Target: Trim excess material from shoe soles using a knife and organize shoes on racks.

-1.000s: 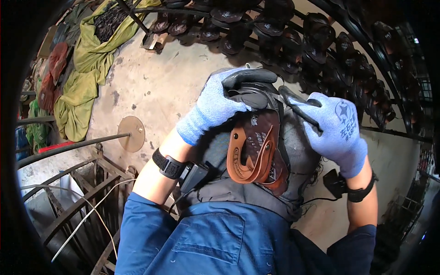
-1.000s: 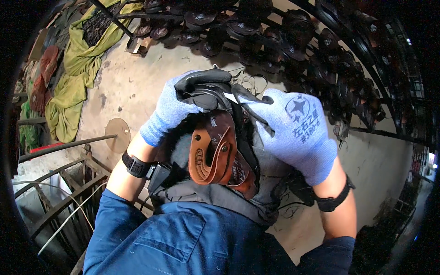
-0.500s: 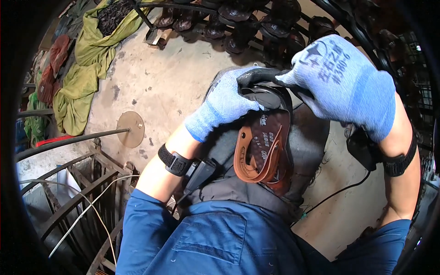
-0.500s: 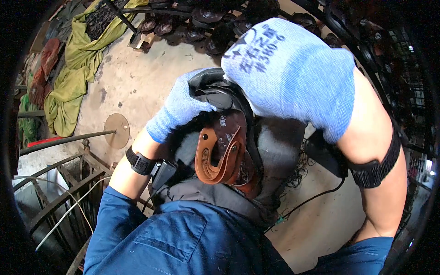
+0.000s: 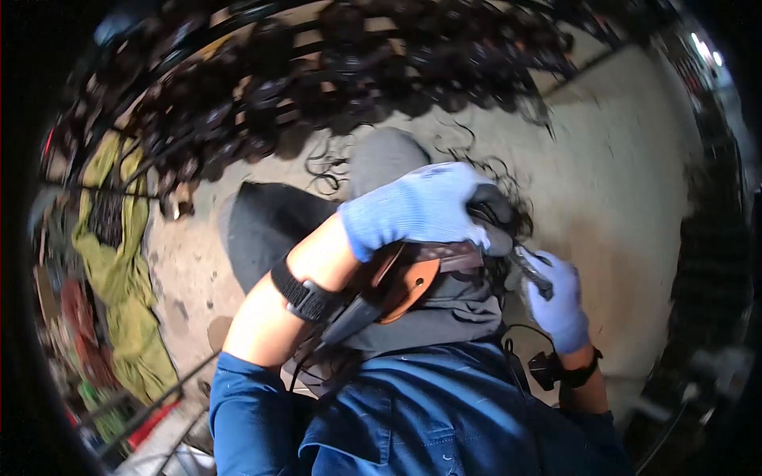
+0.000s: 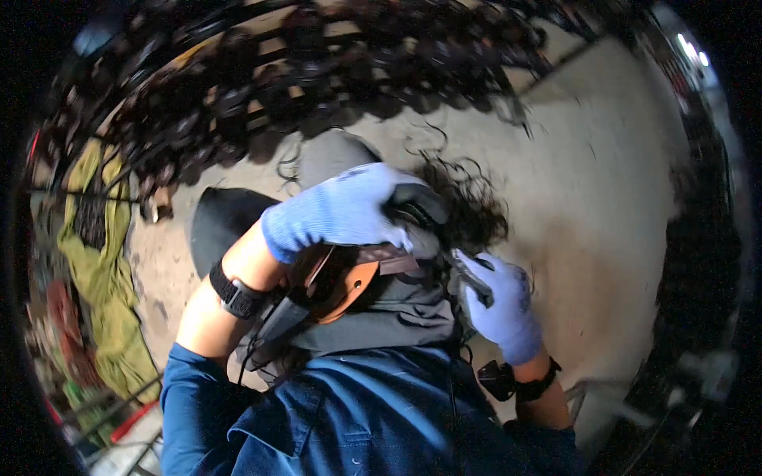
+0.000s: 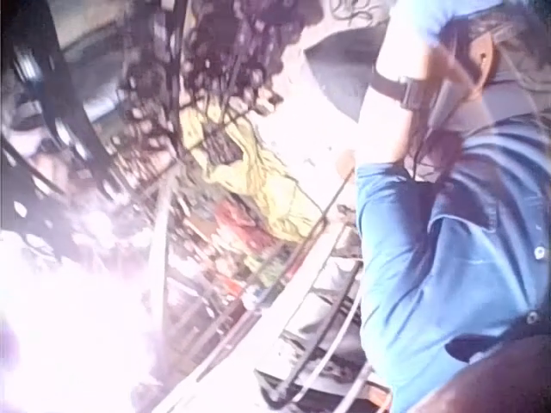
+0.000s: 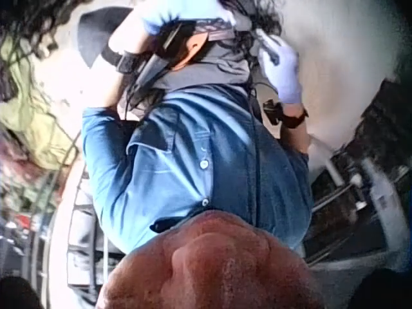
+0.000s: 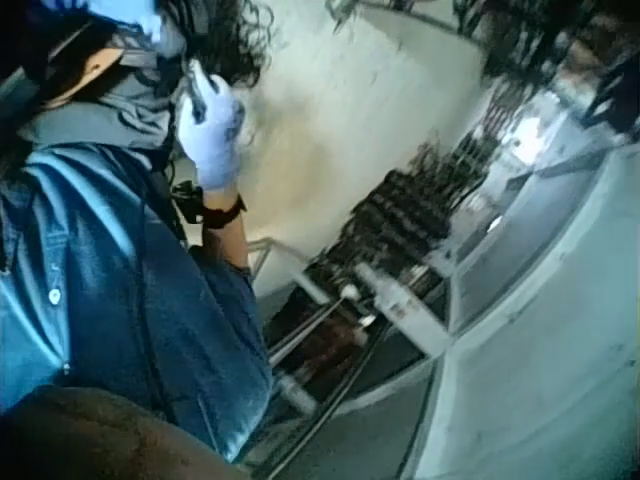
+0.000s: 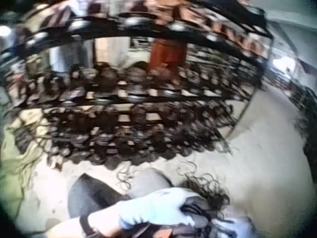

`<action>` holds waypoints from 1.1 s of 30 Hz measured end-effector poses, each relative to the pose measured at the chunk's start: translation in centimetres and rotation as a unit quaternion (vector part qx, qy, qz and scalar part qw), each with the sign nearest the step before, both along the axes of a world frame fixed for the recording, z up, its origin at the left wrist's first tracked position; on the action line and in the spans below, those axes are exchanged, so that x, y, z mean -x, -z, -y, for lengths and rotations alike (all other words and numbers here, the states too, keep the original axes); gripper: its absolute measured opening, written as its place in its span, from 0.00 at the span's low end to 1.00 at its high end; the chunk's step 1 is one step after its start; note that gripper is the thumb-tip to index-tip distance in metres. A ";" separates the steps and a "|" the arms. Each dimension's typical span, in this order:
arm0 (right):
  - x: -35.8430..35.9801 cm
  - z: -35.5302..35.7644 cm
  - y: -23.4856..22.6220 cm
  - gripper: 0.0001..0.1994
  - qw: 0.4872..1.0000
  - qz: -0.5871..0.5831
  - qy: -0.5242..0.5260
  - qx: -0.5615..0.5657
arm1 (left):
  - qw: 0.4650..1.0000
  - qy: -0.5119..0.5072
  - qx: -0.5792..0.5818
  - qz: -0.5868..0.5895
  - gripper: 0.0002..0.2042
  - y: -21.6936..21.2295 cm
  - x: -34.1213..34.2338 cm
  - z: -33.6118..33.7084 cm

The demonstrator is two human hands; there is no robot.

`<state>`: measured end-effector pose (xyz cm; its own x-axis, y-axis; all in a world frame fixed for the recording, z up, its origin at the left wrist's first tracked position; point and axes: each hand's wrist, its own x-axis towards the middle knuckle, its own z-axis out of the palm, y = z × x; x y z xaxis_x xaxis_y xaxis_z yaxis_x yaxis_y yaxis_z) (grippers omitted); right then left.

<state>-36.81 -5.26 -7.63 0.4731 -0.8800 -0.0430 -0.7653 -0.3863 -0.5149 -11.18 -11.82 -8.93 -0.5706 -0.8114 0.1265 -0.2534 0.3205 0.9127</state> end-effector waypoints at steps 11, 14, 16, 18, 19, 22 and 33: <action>2.8 -3.8 6.1 0.16 0.976 0.197 0.082 -0.041 | 0.993 -0.035 -0.109 0.025 0.21 3.8 3.1 -1.8; 2.6 -2.6 5.4 0.17 0.989 0.143 0.046 0.010 | 0.996 -0.035 -0.068 0.036 0.21 4.3 2.9 -1.9; 2.9 -1.8 5.2 0.18 0.993 0.110 0.020 0.043 | 0.998 -0.036 -0.050 0.024 0.22 4.1 3.0 -2.0; 2.9 -0.9 4.6 0.19 0.994 0.097 -0.001 0.042 | 0.998 -0.036 -0.055 0.027 0.23 4.3 3.0 -2.0; 2.9 -0.5 4.4 0.19 0.993 0.101 -0.012 0.052 | 0.997 -0.035 -0.056 0.029 0.23 4.5 3.0 -1.9; 2.7 0.7 3.2 0.19 0.998 0.053 -0.037 0.011 | 0.997 -0.037 -0.063 0.036 0.24 5.1 3.2 -2.1; 3.0 4.3 -0.7 0.18 0.977 -0.101 -0.175 -0.075 | 0.996 -0.019 -0.048 0.072 0.29 5.8 4.0 -3.1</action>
<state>-39.78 -9.52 -6.91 0.7125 -0.6425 -0.2820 -0.6915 -0.5747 -0.4378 -15.20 -8.70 -14.78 -0.5453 -0.8375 -0.0341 -0.3948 0.2207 0.8919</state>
